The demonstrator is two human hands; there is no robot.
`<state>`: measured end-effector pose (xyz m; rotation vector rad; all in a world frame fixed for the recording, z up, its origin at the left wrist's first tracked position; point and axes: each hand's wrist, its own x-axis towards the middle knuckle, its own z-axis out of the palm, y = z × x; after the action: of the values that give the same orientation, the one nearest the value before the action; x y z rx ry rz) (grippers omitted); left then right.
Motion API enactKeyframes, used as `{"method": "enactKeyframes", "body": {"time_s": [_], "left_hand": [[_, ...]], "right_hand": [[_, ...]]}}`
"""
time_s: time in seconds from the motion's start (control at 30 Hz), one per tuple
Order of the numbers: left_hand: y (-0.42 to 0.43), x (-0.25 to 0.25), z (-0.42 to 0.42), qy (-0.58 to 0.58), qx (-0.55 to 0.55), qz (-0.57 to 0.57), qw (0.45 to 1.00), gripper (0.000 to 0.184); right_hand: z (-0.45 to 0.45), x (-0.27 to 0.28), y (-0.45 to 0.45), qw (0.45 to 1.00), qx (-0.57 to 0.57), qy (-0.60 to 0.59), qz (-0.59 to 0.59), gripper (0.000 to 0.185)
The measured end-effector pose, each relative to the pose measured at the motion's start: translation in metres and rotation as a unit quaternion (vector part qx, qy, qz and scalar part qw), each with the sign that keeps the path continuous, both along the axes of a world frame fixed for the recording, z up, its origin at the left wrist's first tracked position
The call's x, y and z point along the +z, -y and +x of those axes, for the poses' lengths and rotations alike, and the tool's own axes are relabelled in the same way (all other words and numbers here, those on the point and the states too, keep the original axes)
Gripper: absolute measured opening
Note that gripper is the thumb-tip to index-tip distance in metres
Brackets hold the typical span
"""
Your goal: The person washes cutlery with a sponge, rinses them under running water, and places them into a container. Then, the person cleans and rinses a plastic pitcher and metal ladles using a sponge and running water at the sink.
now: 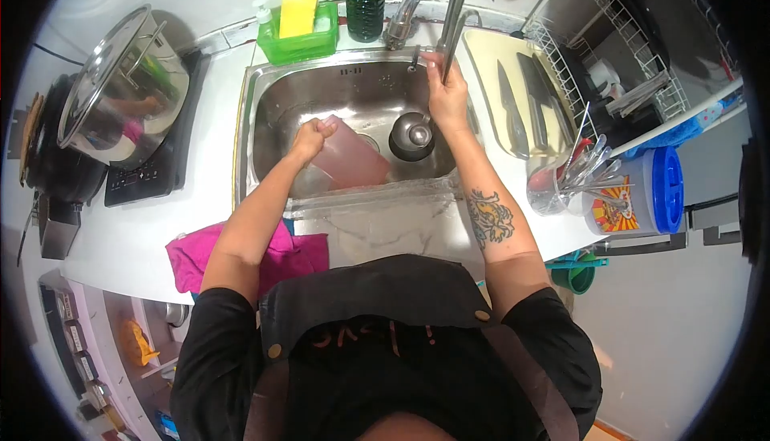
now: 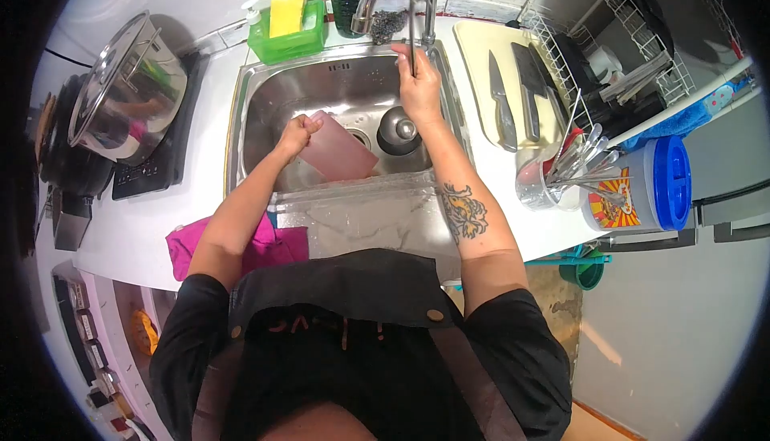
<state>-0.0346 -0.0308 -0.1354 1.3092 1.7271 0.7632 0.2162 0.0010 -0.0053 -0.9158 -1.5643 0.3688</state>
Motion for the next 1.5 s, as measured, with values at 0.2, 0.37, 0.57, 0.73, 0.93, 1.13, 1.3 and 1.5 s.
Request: {"method": "enactKeyframes", "body": {"time_s": [0.2, 0.37, 0.57, 0.73, 0.93, 1.13, 1.3, 1.5], "left_hand": [[-0.005, 0.003, -0.016, -0.003, 0.055, -0.025, 0.998, 0.040], [-0.010, 0.000, -0.021, 0.129, 0.109, -0.042, 0.985, 0.045], [-0.005, 0.008, -0.035, 0.227, 0.162, -0.057, 0.959, 0.048], [-0.006, 0.009, -0.039, 0.085, 0.135, -0.041, 0.986, 0.050], [0.002, 0.057, -0.031, -0.174, 0.053, 0.003, 0.983, 0.047], [0.022, 0.090, -0.015, -0.292, -0.115, 0.060, 0.947, 0.034], [0.037, 0.102, -0.005, -0.331, -0.190, 0.091, 0.920, 0.023], [0.037, 0.061, -0.020, -0.286, -0.131, 0.170, 0.934, 0.026]], "right_hand": [[0.016, -0.049, -0.017, 0.959, 0.022, -0.236, -0.158, 0.019], [0.012, -0.078, -0.030, 0.907, -0.015, -0.377, -0.187, 0.028], [0.005, -0.095, -0.032, 0.854, -0.072, -0.412, -0.309, 0.033], [-0.006, -0.085, -0.031, 0.840, -0.166, -0.383, -0.347, 0.055], [-0.006, -0.057, -0.004, 0.792, -0.114, -0.427, -0.422, 0.071], [-0.053, -0.048, 0.030, 0.958, -0.077, -0.158, -0.226, 0.032], [-0.135, 0.016, -0.036, 0.990, 0.133, 0.025, -0.039, 0.026], [-0.220, 0.027, -0.136, 0.968, -0.092, 0.232, -0.036, 0.052]]}}
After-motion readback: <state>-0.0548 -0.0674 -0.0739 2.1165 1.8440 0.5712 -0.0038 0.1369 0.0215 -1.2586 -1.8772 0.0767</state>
